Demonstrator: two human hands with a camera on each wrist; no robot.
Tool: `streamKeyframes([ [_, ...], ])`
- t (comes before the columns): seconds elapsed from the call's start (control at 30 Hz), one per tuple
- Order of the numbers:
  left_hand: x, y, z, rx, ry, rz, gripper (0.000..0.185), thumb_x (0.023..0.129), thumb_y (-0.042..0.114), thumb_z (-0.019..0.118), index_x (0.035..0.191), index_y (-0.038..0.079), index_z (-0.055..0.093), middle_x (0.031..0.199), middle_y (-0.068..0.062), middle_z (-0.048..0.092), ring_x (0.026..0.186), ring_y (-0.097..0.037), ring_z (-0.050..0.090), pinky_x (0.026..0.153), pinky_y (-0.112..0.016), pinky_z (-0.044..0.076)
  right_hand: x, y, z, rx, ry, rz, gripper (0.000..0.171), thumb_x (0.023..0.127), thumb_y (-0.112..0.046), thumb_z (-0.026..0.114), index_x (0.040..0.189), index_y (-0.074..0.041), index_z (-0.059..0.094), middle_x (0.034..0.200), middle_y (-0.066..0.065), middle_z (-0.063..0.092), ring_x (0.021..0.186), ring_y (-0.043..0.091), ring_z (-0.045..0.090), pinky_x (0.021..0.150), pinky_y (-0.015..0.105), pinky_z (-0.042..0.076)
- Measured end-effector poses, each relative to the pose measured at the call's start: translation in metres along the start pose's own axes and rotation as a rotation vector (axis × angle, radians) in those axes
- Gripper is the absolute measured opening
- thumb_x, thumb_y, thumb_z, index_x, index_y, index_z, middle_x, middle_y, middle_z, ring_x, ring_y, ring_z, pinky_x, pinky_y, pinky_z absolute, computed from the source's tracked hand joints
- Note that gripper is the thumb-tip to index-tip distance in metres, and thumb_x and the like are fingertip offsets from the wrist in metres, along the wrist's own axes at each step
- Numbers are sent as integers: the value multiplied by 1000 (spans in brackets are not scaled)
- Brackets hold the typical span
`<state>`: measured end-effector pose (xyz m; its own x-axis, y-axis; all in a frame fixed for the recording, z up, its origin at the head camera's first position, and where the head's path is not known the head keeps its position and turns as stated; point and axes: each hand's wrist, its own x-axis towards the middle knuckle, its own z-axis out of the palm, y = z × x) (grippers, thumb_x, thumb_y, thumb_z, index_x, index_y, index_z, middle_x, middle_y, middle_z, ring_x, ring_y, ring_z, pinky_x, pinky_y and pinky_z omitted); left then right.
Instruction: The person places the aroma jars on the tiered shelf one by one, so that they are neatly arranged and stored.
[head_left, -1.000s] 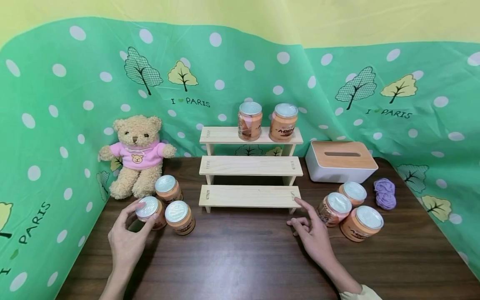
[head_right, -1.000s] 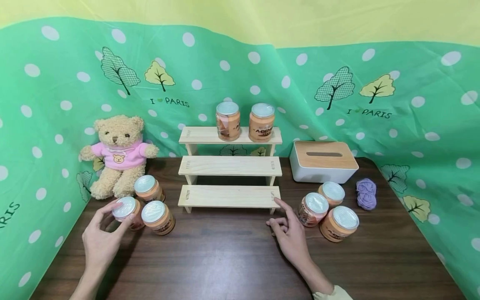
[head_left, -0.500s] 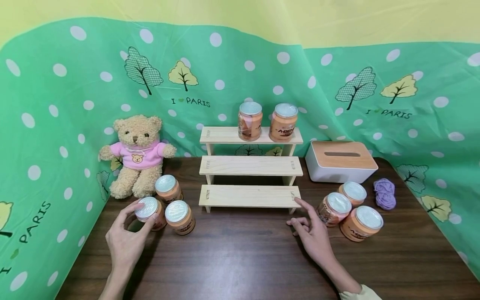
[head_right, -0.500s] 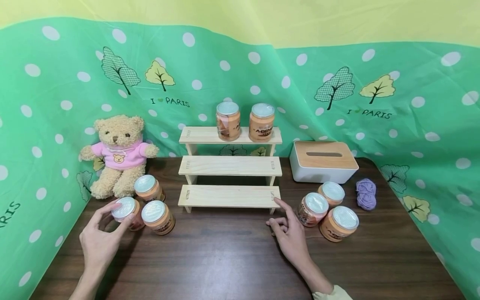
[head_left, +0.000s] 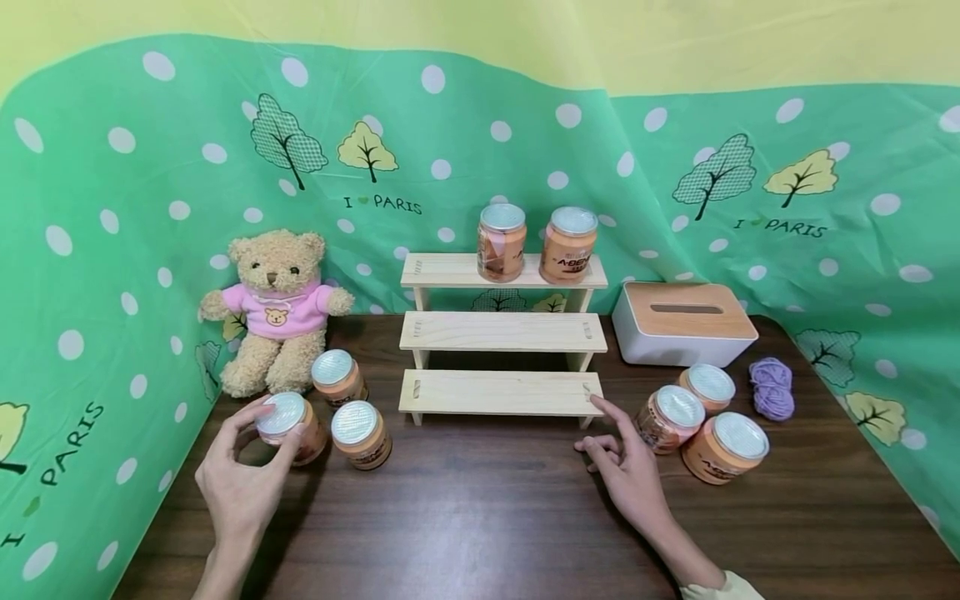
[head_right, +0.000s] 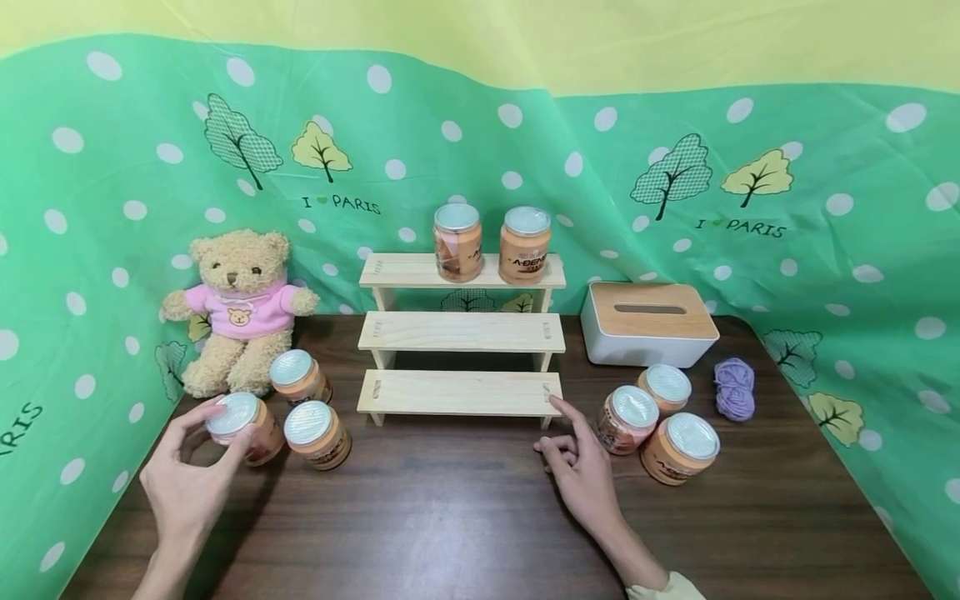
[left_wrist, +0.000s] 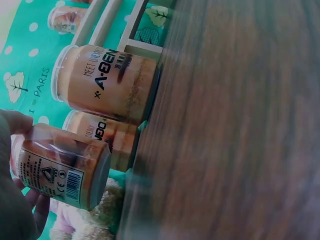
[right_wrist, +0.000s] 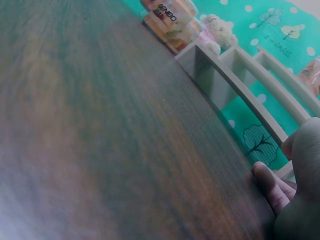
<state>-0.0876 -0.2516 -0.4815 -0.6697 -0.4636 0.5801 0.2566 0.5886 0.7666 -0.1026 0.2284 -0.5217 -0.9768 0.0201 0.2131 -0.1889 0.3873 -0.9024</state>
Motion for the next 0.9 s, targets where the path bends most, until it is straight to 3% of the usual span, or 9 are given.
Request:
streamKeyframes([
  [0.23,6,9,-5,-15,26,47,39,79,0,95,115,-6,80,128,-19,79,107,6,70,94,-11,52,0,0,0,-1,0,-2,64,108,3,68,165,-20,50,98,13,81,87,11,78,67,31,65],
  [0.33,11,17,-7,-16,20,46,40,80,3,96,116,-6,80,130,-19,78,109,5,70,96,-12,52,0,1,1,3,1,-10,64,108,3,68,165,-19,50,114,16,78,89,11,78,67,31,65],
  [0.4,14,22,-8,-17,9,46,41,81,5,96,117,-6,80,131,-18,78,111,4,70,97,-13,52,0,1,1,7,1,-13,64,108,4,68,165,-18,50,116,17,77,89,10,78,67,31,65],
  [0.47,18,26,-7,-31,5,49,41,80,5,97,117,-5,80,131,-17,78,110,2,71,96,-14,52,-1,1,1,9,0,-12,64,108,3,68,165,-18,50,116,16,77,89,10,78,67,31,65],
  [0.57,22,34,-4,-60,9,60,41,78,2,97,115,-5,81,130,-17,79,109,-1,72,96,-14,53,-1,2,1,7,-1,-8,64,108,3,68,165,-19,50,101,15,81,88,10,78,67,31,65],
  [0.7,27,44,2,-100,34,75,40,75,0,98,112,-3,82,126,-15,80,104,-2,73,93,-15,53,0,2,1,6,0,-10,64,108,3,68,165,-19,50,104,15,81,88,10,78,67,31,65],
  [0.9,32,62,13,-154,50,106,43,71,-5,98,111,-5,82,123,-17,80,103,-2,71,90,-16,51,0,2,0,19,-1,-7,64,107,4,68,165,-18,50,124,21,72,90,9,78,67,30,65],
])
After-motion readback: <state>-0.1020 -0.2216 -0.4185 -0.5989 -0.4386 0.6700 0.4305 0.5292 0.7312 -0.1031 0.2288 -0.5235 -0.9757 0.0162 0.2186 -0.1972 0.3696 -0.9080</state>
